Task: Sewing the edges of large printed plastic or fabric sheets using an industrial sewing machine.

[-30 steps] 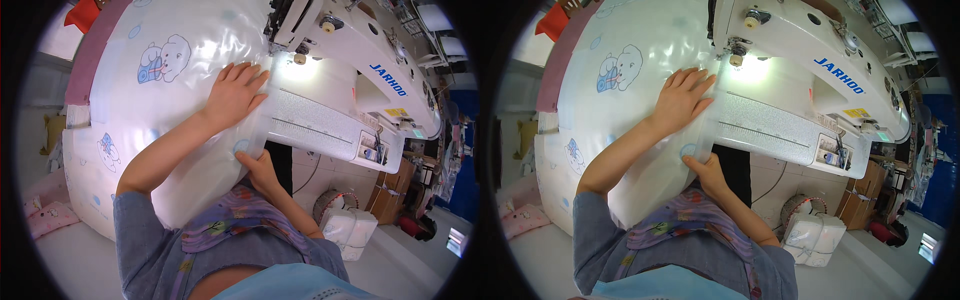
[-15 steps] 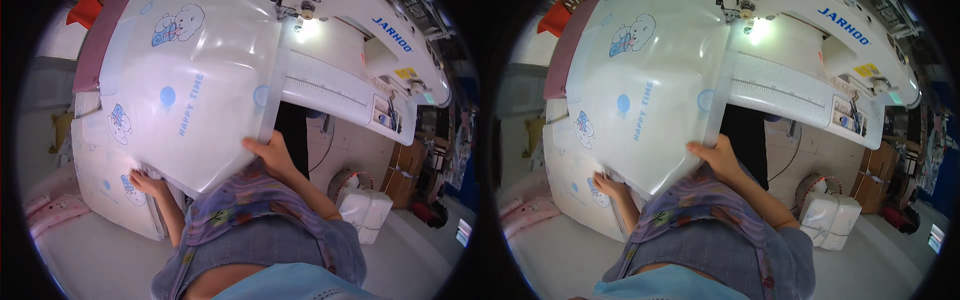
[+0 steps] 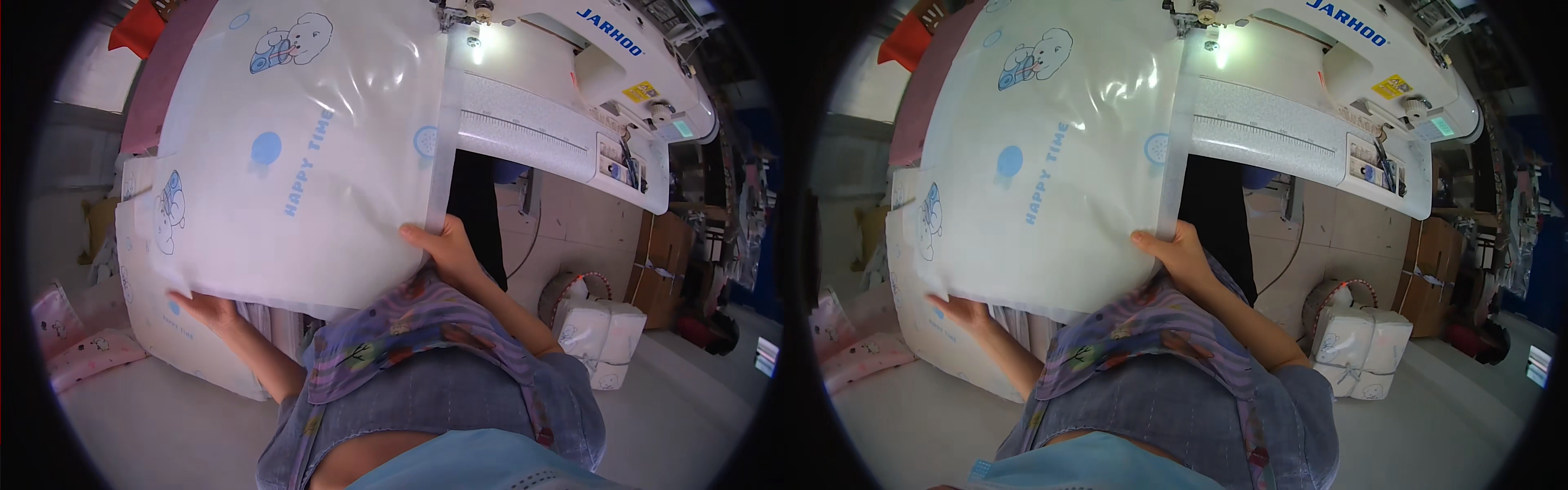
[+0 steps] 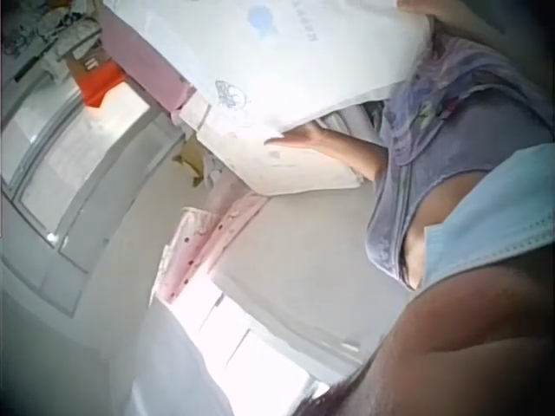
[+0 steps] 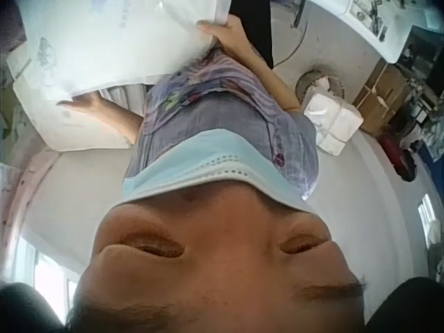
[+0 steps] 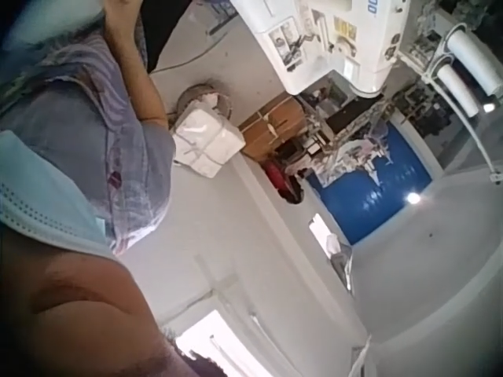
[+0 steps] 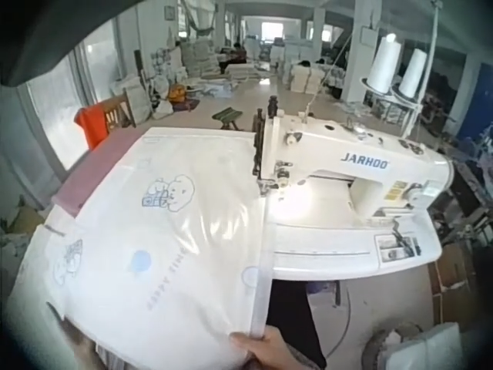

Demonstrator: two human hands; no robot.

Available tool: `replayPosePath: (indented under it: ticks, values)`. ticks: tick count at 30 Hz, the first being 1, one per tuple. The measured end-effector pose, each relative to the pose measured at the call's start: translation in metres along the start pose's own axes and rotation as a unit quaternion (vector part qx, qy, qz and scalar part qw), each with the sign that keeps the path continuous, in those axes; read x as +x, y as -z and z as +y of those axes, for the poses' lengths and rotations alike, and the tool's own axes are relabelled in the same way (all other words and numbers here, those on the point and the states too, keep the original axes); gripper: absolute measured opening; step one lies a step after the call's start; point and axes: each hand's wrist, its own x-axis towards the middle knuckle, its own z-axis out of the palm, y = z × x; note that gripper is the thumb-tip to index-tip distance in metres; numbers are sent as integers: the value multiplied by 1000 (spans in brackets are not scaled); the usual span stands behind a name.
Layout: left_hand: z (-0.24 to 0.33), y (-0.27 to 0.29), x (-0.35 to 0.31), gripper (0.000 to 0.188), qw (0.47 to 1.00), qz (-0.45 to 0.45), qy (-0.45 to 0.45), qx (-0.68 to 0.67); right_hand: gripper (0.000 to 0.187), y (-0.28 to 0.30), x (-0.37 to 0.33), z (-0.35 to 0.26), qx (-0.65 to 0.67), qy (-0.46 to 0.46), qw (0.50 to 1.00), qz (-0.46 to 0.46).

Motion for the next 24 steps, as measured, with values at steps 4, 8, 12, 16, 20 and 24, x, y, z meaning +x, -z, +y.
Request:
replayPosePath:
  ticks: [4, 8, 12, 16, 20, 24]
  values:
    - [18, 22, 33, 45, 968, 102, 17, 229, 23, 5, -1, 7, -48, 9, 999, -8]
    - [11, 23, 51, 51, 965, 94, 33, 244, 23, 4, 10, 4, -50, 10, 999, -5]
    - [-10, -1, 65, 42, 967, 100, 36, 234, 23, 4, 24, -8, 21, 7, 1000, 14]
    - [-30, -6, 80, 44, 963, 112, 32, 244, 46, 1, 30, -20, 32, 46, 997, 45]
    - [-37, -3, 85, 43, 975, 96, 49, 194, 90, -9, 15, -34, -21, 110, 992, 55]
    - [-35, 4, 102, 39, 971, 96, 30, 216, 94, -7, 19, -26, -88, 198, 974, 73]
